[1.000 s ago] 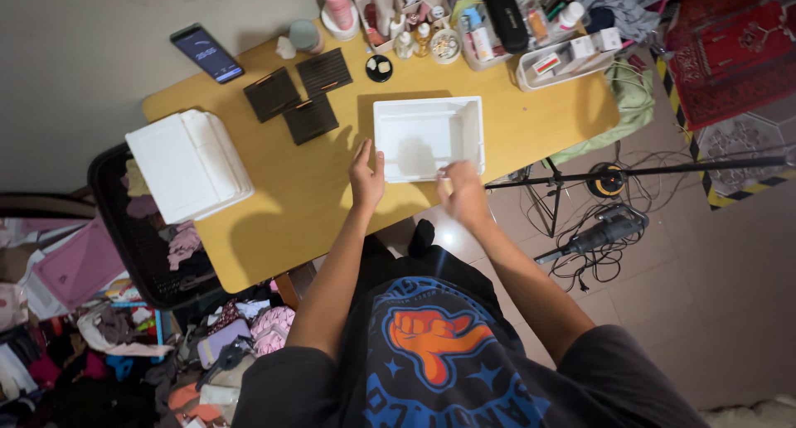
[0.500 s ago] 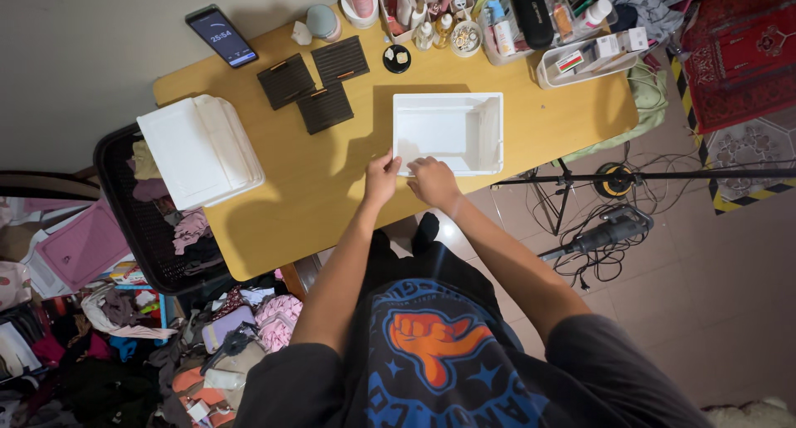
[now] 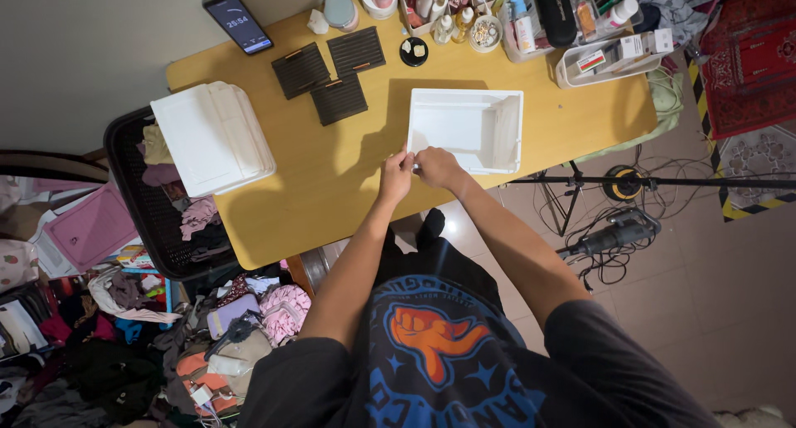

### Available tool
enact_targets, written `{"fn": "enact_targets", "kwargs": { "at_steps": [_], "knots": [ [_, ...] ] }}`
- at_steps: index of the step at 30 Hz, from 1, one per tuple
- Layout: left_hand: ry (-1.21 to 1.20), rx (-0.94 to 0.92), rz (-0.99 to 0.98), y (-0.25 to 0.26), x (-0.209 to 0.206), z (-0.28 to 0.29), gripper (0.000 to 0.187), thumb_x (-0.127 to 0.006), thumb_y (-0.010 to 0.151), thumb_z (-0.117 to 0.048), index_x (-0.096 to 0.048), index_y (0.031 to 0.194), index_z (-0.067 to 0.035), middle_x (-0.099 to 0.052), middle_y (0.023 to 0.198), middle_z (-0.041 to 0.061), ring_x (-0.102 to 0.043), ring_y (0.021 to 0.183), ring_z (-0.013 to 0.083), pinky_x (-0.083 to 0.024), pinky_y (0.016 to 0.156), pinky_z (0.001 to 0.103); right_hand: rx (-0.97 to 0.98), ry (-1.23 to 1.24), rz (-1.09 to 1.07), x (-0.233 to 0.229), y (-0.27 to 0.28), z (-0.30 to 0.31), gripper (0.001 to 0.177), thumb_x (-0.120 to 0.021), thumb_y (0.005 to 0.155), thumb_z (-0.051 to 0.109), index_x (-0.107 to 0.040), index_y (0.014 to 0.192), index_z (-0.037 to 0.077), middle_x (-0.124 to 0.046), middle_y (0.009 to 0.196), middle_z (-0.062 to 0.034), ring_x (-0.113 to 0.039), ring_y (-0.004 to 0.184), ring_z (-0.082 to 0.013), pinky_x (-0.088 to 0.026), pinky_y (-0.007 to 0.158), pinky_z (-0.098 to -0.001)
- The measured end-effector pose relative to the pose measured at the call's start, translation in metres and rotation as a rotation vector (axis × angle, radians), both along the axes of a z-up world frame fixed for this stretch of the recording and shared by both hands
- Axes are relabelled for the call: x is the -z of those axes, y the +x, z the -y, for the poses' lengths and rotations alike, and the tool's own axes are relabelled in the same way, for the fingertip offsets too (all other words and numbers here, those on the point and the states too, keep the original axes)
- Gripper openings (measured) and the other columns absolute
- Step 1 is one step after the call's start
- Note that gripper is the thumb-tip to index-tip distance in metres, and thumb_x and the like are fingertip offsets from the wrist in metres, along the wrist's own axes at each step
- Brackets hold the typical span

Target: The person assembles a white plastic storage container by snapping together its side panels and inserting a dark slatted insert. They repeat this process with a second container, then place the inserts into the assembled boxes.

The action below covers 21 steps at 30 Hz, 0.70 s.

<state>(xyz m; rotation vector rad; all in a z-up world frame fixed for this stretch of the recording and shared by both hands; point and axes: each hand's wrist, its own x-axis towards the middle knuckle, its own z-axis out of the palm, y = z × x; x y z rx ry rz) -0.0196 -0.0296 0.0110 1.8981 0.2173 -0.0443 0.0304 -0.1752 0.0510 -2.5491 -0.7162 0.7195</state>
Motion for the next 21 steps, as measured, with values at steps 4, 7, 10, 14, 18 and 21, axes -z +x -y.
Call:
{"fn": "enact_targets", "kwargs": {
  "at_steps": [4,7,10,14,18,21],
  "knots": [
    [-0.117,0.013,0.004,-0.002,0.01,0.002,0.035,-0.059,0.104,-0.017,-0.062,0.134,0.002,-0.066,0.08,0.016,-0.061,0.07,0.0188,-0.051,0.067,0.035,0.041,-0.034,-0.035,0.005,0.006,0.006,0.014,-0.074,0.086,0.021,-0.077,0.091,0.008,-0.074,0.087,-0.0173,-0.071,0.089,-0.0379,-0.057,0.078,-0.0492],
    [0.008,0.02,-0.071,-0.006,0.015,0.001,0.032,-0.063,0.107,-0.019,-0.068,0.128,0.003,-0.062,0.076,0.02,-0.055,0.066,0.0219,-0.048,0.066,0.036,0.088,-0.003,-0.055,0.004,0.01,0.012,0.015,-0.076,0.085,0.023,-0.078,0.094,0.01,-0.074,0.088,-0.0177,-0.07,0.089,-0.0386,-0.056,0.079,-0.0499],
    [-0.03,0.023,-0.02,-0.007,0.014,0.009,0.035,-0.063,0.105,-0.02,-0.064,0.133,0.002,-0.065,0.079,0.02,-0.059,0.067,0.0212,-0.051,0.069,0.035,0.069,-0.002,-0.024,-0.001,0.008,0.02,0.018,-0.076,0.083,0.021,-0.079,0.098,0.014,-0.074,0.09,-0.0176,-0.07,0.091,-0.0383,-0.056,0.08,-0.05],
    [-0.065,0.001,-0.05,-0.007,0.003,0.015,0.042,-0.06,0.103,-0.021,-0.057,0.139,0.002,-0.067,0.082,0.022,-0.061,0.072,0.0233,-0.052,0.071,0.035,0.069,-0.011,0.022,-0.011,0.002,0.021,0.017,-0.076,0.084,0.023,-0.08,0.098,0.015,-0.075,0.092,-0.0151,-0.07,0.094,-0.0363,-0.056,0.082,-0.0485],
    [-0.051,0.0,-0.047,-0.008,-0.012,0.02,0.042,-0.058,0.104,-0.023,-0.059,0.138,0.002,-0.073,0.101,0.025,-0.071,0.086,0.028,-0.054,0.081,0.035,0.078,-0.05,0.052,-0.023,-0.003,0.029,0.022,-0.077,0.084,0.024,-0.08,0.104,0.018,-0.075,0.095,-0.0135,-0.07,0.096,-0.0344,-0.056,0.083,-0.047],
    [-0.034,0.024,0.035,-0.011,-0.024,0.022,0.045,-0.055,0.106,-0.022,-0.055,0.144,0.002,-0.071,0.121,0.026,-0.069,0.114,0.0361,-0.052,0.095,0.038,0.136,0.017,0.042,-0.033,-0.007,0.04,0.026,-0.08,0.08,0.026,-0.08,0.104,0.016,-0.077,0.099,-0.0084,-0.071,0.098,-0.0312,-0.057,0.084,-0.0446]
  ]
}}
